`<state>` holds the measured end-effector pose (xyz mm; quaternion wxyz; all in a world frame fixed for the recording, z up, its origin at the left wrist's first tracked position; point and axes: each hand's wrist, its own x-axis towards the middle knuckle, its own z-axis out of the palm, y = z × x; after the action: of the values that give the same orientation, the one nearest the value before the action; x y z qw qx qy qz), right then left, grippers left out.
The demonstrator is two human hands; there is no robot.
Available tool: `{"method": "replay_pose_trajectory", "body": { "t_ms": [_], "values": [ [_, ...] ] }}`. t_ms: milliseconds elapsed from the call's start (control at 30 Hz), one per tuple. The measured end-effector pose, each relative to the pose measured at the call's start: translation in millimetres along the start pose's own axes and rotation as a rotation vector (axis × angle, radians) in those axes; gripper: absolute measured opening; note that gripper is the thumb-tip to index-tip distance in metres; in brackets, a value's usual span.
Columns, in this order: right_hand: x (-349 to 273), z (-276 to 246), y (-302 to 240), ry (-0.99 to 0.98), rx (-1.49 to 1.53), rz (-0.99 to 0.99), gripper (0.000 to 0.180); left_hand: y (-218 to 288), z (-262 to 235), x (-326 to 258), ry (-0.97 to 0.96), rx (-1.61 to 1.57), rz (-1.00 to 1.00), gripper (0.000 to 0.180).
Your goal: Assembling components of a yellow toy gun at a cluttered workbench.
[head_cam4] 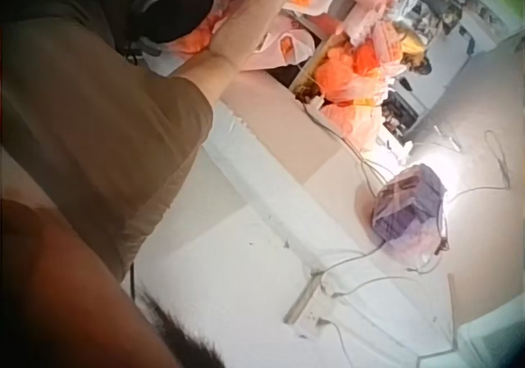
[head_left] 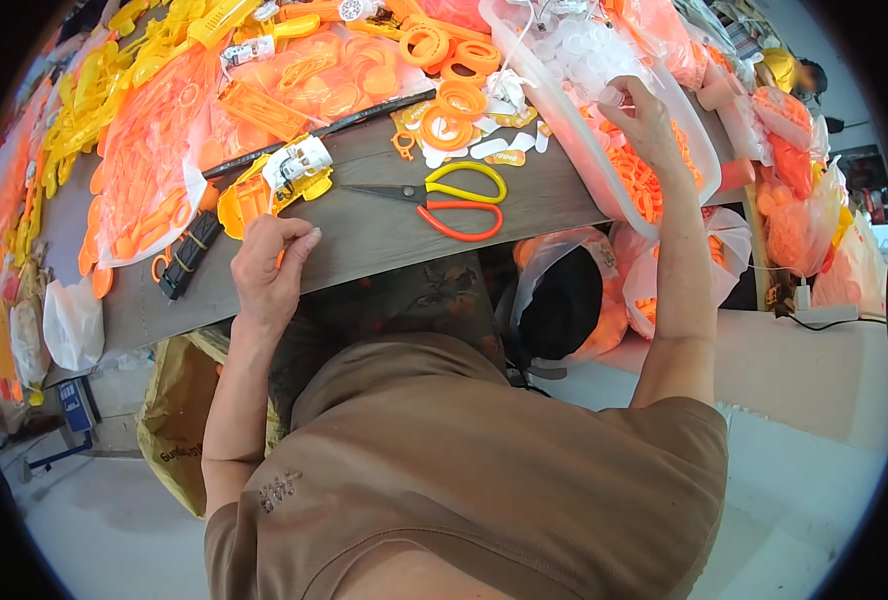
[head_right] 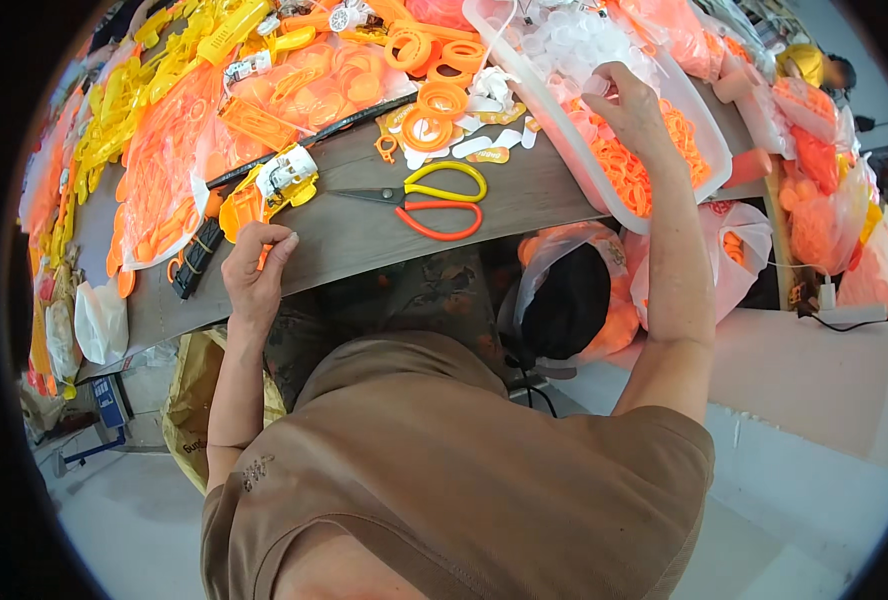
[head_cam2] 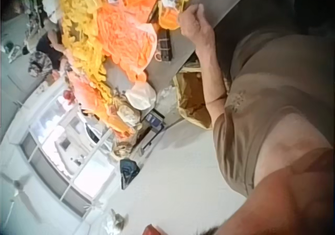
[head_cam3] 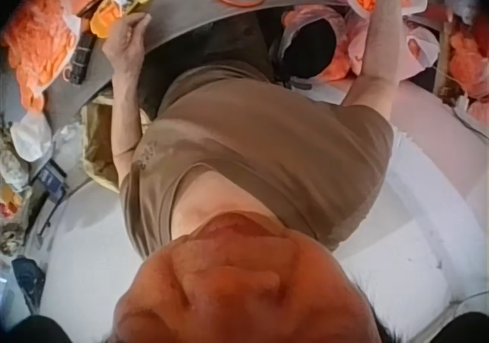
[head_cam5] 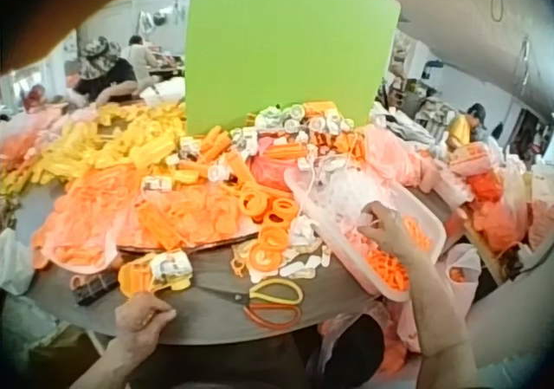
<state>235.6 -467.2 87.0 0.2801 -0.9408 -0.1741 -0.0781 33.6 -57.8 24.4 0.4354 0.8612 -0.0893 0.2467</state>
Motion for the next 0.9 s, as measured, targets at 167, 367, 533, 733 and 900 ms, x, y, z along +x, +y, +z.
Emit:
{"method": "replay_pose_trajectory", "body": {
  "t_ms": [167, 367, 533, 733, 900],
  "values": [
    [-9.2, 7.1, -51.5, -0.075, 0.376, -0.093, 0.03, 2.3, -4.1, 2.3, -0.02, 0.039, 0.058, 0.009],
    [-46.8, 92.4, -132.7, -0.515, 1.126, 0.026, 0.037, 7.9, -5.6, 1.3, 0.0, -0.085, -0.12, 0.011],
    [-55.9, 163.8, -168.5, -0.737, 1.79, 0.035, 0.048, 13.9, -7.9, -1.3, 0.015, -0.274, -0.268, 0.013],
    [-59.4, 197.5, -191.3, -0.735, 1.864, 0.067, 0.048, 13.6, -12.5, -2.1, 0.038, -0.213, -0.237, 0.008],
    [-61.3, 199.6, -203.6, -0.679, 1.779, 0.038, 0.044, 8.4, -10.2, -3.1, 0.098, -0.052, -0.103, 0.006]
  ]
}}
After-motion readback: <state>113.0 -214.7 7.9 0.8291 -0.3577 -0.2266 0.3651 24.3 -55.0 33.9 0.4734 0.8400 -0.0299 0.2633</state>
